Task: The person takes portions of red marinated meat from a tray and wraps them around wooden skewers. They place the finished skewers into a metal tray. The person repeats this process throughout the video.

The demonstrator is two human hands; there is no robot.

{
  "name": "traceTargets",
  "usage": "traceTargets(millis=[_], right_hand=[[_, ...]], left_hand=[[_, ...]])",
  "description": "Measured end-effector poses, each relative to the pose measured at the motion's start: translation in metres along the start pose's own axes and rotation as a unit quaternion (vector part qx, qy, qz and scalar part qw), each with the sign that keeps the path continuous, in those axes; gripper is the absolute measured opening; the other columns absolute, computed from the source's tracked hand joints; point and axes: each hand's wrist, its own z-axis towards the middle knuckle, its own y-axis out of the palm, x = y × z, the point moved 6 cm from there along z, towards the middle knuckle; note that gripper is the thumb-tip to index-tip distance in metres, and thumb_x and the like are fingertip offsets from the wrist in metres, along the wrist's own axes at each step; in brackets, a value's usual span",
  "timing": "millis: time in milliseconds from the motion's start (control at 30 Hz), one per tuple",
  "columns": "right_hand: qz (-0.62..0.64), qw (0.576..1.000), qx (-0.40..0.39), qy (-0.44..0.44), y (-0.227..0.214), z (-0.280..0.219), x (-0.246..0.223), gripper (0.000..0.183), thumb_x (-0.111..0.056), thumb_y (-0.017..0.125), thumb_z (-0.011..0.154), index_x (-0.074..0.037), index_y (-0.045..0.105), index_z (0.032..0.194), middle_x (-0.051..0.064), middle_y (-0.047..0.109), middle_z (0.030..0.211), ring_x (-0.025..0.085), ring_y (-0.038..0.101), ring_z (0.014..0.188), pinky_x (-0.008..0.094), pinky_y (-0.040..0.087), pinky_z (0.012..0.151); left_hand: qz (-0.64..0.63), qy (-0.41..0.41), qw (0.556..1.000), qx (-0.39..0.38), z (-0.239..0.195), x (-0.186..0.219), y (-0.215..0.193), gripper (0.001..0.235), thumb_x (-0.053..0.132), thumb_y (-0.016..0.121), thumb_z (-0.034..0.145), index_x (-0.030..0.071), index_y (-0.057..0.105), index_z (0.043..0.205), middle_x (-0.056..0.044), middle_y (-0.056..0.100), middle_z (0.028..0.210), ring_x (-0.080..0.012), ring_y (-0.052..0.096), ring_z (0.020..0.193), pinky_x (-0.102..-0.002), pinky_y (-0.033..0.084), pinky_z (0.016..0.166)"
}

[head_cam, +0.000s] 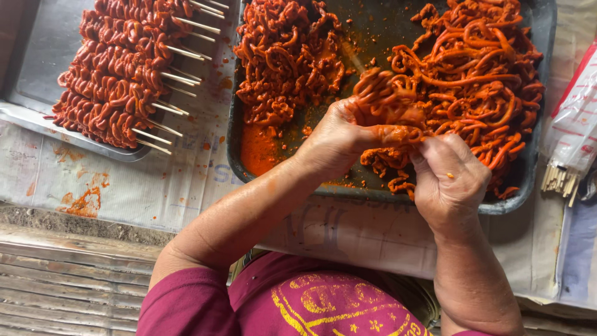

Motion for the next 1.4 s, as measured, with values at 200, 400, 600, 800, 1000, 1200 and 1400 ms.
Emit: traceTargets(millis=[200,400,600,800,1000,1200,1400], right_hand=[[-0.017,1.000,-0.015,-0.003,0.001,-0.001,0.005,0.012,0.007,0.075,0.103,0.001,0.067,0.109,0.013,0.061,0.088,0.026,0.063,0.076,0.032,0.049,0.070],[0.037,0.999,-0.030,0.010,0.002,-0.002,0.005,0.009,0.008,0.071,0.102,0.003,0.066,0.107,0.012,0.061,0.088,0.022,0.062,0.075,0.028,0.047,0.069],[0.126,0.986,-0.026,0.108,0.006,-0.007,0.016,0.012,0.010,0.070,0.100,0.002,0.067,0.109,0.008,0.057,0.083,0.014,0.055,0.062,0.023,0.044,0.058],[0.043,0.997,-0.037,0.044,0.003,-0.005,0.015,0.015,0.008,0.075,0.102,0.002,0.066,0.113,0.010,0.060,0.085,0.016,0.058,0.072,0.025,0.046,0.067],[0.068,0.994,-0.047,0.069,0.005,-0.006,0.018,0.010,0.006,0.074,0.103,0.003,0.065,0.108,0.009,0.059,0.084,0.015,0.056,0.070,0.024,0.045,0.065],[0.126,0.983,-0.031,0.127,0.002,-0.004,0.020,0.007,0.005,0.069,0.101,0.004,0.064,0.106,0.004,0.058,0.080,0.008,0.054,0.058,0.022,0.041,0.054],[0.088,0.989,-0.033,0.115,0.001,-0.001,0.018,0.009,0.007,0.069,0.102,0.005,0.065,0.110,0.007,0.059,0.080,0.010,0.055,0.062,0.023,0.044,0.057]], left_hand=[[-0.136,0.036,0.989,-0.051,0.003,0.024,-0.010,0.042,0.017,0.070,0.107,-0.005,0.058,0.141,-0.017,0.066,0.136,-0.0247,0.063,0.129,-0.042,0.048,0.118],[-0.148,0.002,0.988,-0.042,0.005,0.006,-0.015,0.039,0.016,0.071,0.108,-0.010,0.060,0.135,-0.021,0.068,0.128,-0.0301,0.065,0.129,-0.048,0.051,0.118],[-0.060,-0.015,0.997,-0.046,0.001,0.011,-0.010,0.038,0.016,0.070,0.109,-0.013,0.063,0.132,-0.021,0.070,0.122,-0.0275,0.067,0.116,-0.045,0.053,0.113],[-0.086,0.007,0.996,0.036,0.010,0.021,-0.031,0.038,0.017,0.070,0.102,-0.009,0.066,0.130,-0.018,0.073,0.125,-0.0251,0.072,0.115,-0.041,0.058,0.106],[0.063,-0.005,0.994,0.093,0.009,0.008,-0.035,0.040,0.017,0.074,0.101,-0.012,0.069,0.129,-0.018,0.074,0.120,-0.0214,0.071,0.110,-0.038,0.058,0.101],[-0.101,-0.004,0.994,0.041,0.009,0.016,-0.026,0.041,0.027,0.069,0.105,-0.005,0.067,0.130,-0.011,0.072,0.114,-0.0216,0.073,0.108,-0.042,0.062,0.100],[0.158,0.020,0.984,0.083,0.011,0.023,-0.032,0.032,0.014,0.076,0.098,-0.003,0.073,0.125,-0.007,0.076,0.113,-0.0125,0.070,0.104,-0.032,0.059,0.096]])
